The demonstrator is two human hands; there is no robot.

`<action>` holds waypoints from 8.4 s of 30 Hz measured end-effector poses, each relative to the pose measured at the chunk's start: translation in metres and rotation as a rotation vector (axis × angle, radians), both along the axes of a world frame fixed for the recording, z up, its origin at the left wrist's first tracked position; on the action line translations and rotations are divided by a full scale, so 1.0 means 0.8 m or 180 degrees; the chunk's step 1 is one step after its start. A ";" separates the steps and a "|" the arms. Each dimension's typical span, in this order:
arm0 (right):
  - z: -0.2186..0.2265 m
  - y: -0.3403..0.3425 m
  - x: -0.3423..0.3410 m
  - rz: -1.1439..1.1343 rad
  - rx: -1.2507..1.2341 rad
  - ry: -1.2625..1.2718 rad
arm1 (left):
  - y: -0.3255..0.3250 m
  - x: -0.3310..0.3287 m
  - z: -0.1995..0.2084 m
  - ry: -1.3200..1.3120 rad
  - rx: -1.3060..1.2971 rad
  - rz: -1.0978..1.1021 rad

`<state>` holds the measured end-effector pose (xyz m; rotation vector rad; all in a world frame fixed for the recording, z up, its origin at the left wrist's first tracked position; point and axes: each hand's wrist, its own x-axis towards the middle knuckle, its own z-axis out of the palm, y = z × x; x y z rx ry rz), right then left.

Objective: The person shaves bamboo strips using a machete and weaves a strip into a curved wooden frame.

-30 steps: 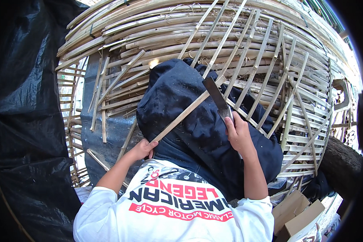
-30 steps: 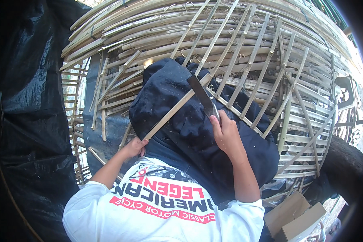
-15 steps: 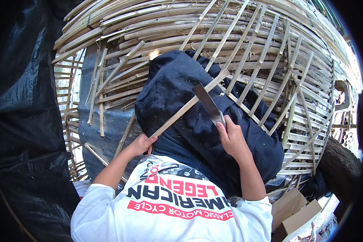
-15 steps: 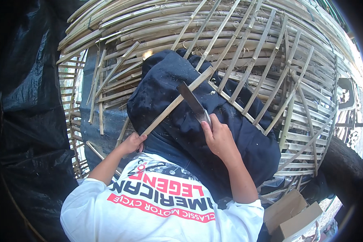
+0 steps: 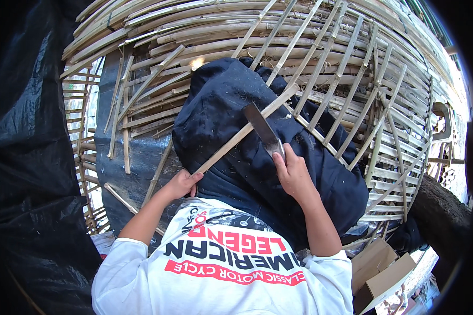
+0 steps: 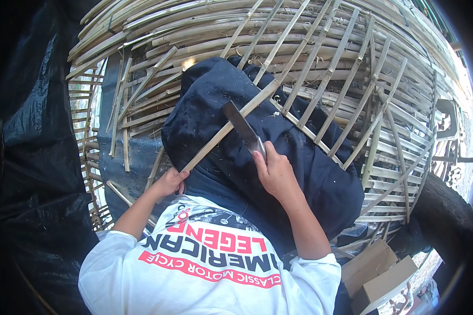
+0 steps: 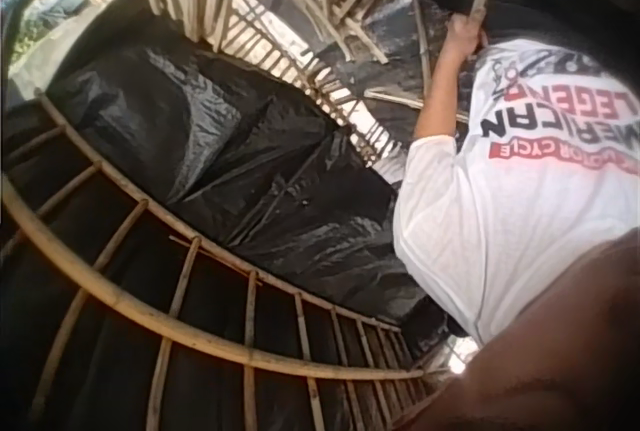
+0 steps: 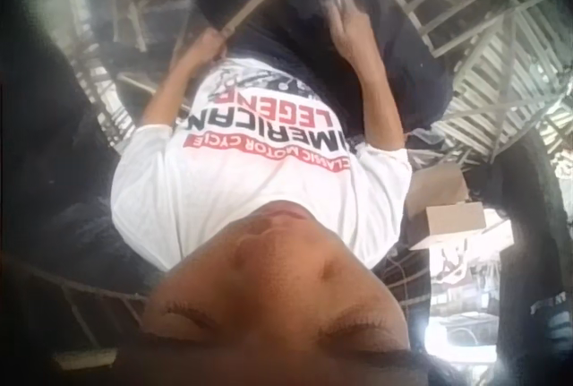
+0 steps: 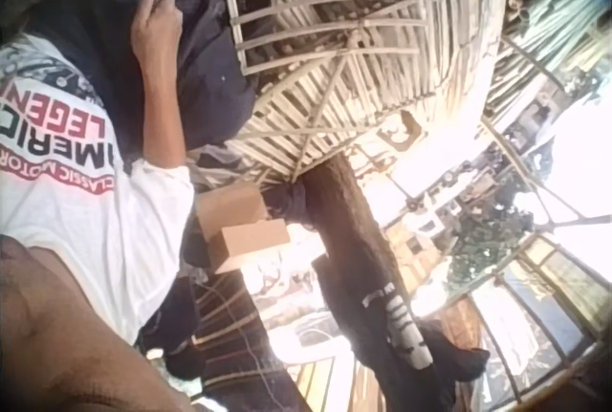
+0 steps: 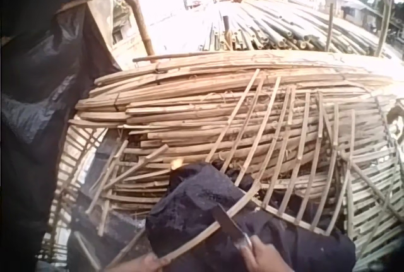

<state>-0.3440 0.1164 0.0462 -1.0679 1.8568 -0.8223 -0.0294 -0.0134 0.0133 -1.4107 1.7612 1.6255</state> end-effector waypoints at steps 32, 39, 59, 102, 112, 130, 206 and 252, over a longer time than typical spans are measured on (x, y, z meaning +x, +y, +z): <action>0.016 -0.018 -0.027 -0.0236 -0.0097 0.0308 | -0.002 0.010 -0.016 0.0248 0.0145 0.0098; 0.013 -0.019 -0.003 -0.0140 -0.0072 0.0249 | -0.001 0.010 -0.013 0.0203 -0.0068 -0.0024; 0.010 -0.022 -0.027 -0.0754 -0.0114 0.0078 | 0.000 0.001 -0.008 0.0202 0.0265 0.0215; -0.011 -0.007 -0.003 -0.0564 -0.0006 0.0157 | -0.001 0.014 -0.023 0.0076 0.0125 0.0100; -0.005 -0.003 0.033 0.0083 0.0200 0.0469 | 0.002 0.012 -0.025 0.0189 0.0085 0.0128; -0.006 0.008 0.041 -0.0302 0.0068 0.0471 | 0.003 0.007 -0.024 0.0228 -0.0004 0.0081; -0.023 0.027 0.018 -0.0102 0.0207 0.0384 | 0.008 0.024 -0.039 0.0085 0.0025 0.0221; -0.032 0.012 0.018 -0.0109 0.0051 0.0509 | 0.004 0.015 -0.030 0.0008 -0.0020 0.0237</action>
